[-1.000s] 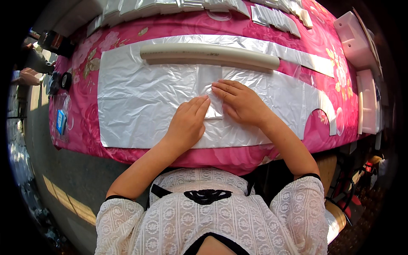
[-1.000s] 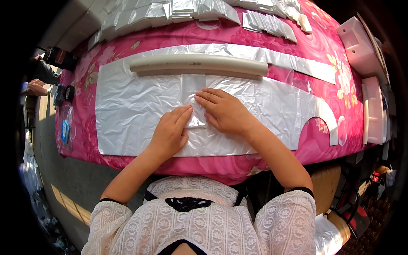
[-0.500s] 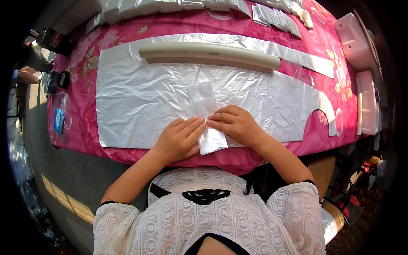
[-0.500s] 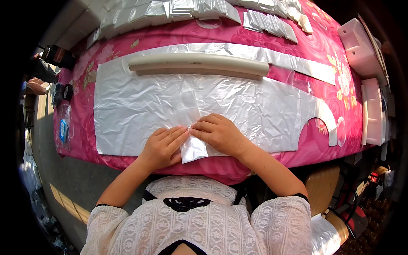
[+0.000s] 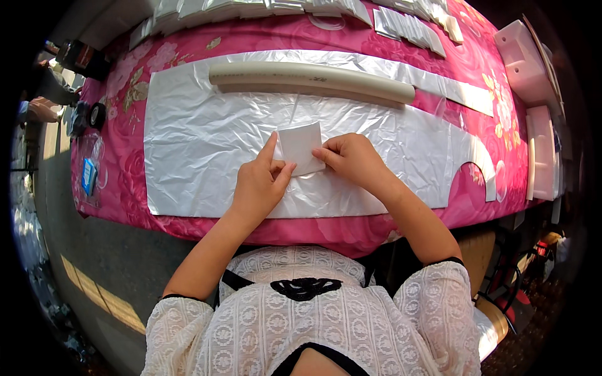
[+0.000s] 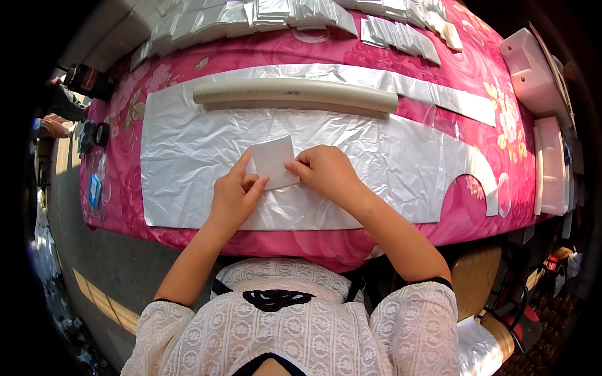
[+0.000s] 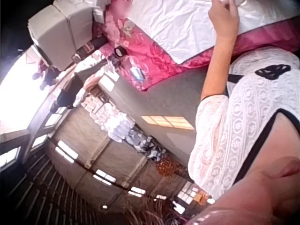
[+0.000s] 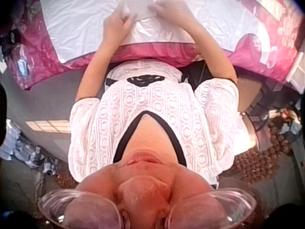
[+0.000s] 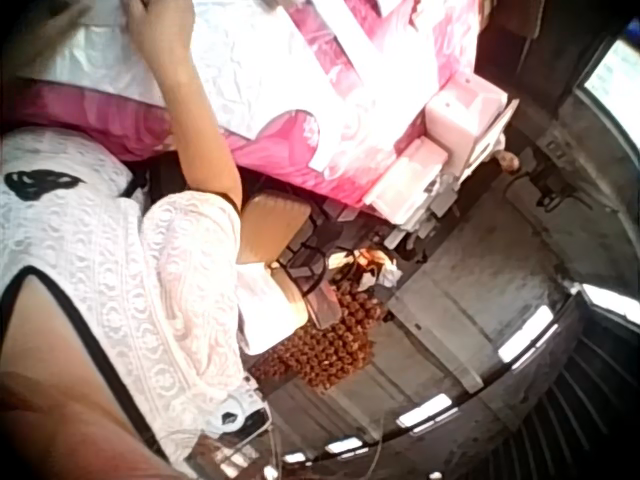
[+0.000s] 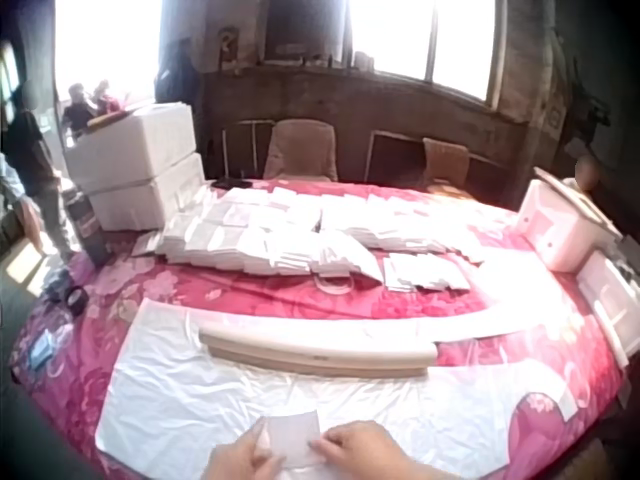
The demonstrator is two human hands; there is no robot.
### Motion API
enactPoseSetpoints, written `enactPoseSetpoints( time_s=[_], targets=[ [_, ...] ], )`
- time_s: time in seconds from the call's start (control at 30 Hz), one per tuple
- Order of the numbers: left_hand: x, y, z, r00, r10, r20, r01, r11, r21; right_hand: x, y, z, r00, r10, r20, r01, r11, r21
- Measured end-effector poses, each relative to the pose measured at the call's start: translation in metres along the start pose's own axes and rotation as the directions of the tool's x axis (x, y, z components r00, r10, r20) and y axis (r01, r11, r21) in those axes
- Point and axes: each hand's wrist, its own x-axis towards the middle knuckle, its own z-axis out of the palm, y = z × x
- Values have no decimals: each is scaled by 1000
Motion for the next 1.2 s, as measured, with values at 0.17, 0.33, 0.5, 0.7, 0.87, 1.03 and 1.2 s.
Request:
enactPoseSetpoints(
  time_s=[0.17, 0.33, 0.5, 0.7, 0.87, 1.03, 1.2],
  targets=[
    [11, 3, -6, 989, -140, 52, 141, 990, -4, 15, -14, -12, 977, 144, 154, -132, 987, -88],
    [9, 5, -4, 977, 198, -82, -162, 933, 323, 17, -15, -11, 976, 151, 155, -137, 986, -96],
    [18, 6, 29, 935, 347, 74, -325, 753, 572, 16, -11, -7, 990, 101, 103, -91, 991, -100],
    [15, -7, 45, 963, 245, 114, -266, 782, 564, 11, -14, 0, 995, 94, 23, -86, 973, -215],
    [18, -11, 50, 956, 274, 108, -281, 742, 608, -10, -11, 4, 980, -52, -191, -29, 918, -395],
    [15, -9, 46, 944, 307, 120, -313, 725, 613, -41, 6, -6, 981, -50, -186, -32, 910, -414],
    [-22, 4, 32, 847, 355, 396, -521, 707, 479, -80, 8, 7, 984, -70, -165, 37, 980, -198]
  ],
)
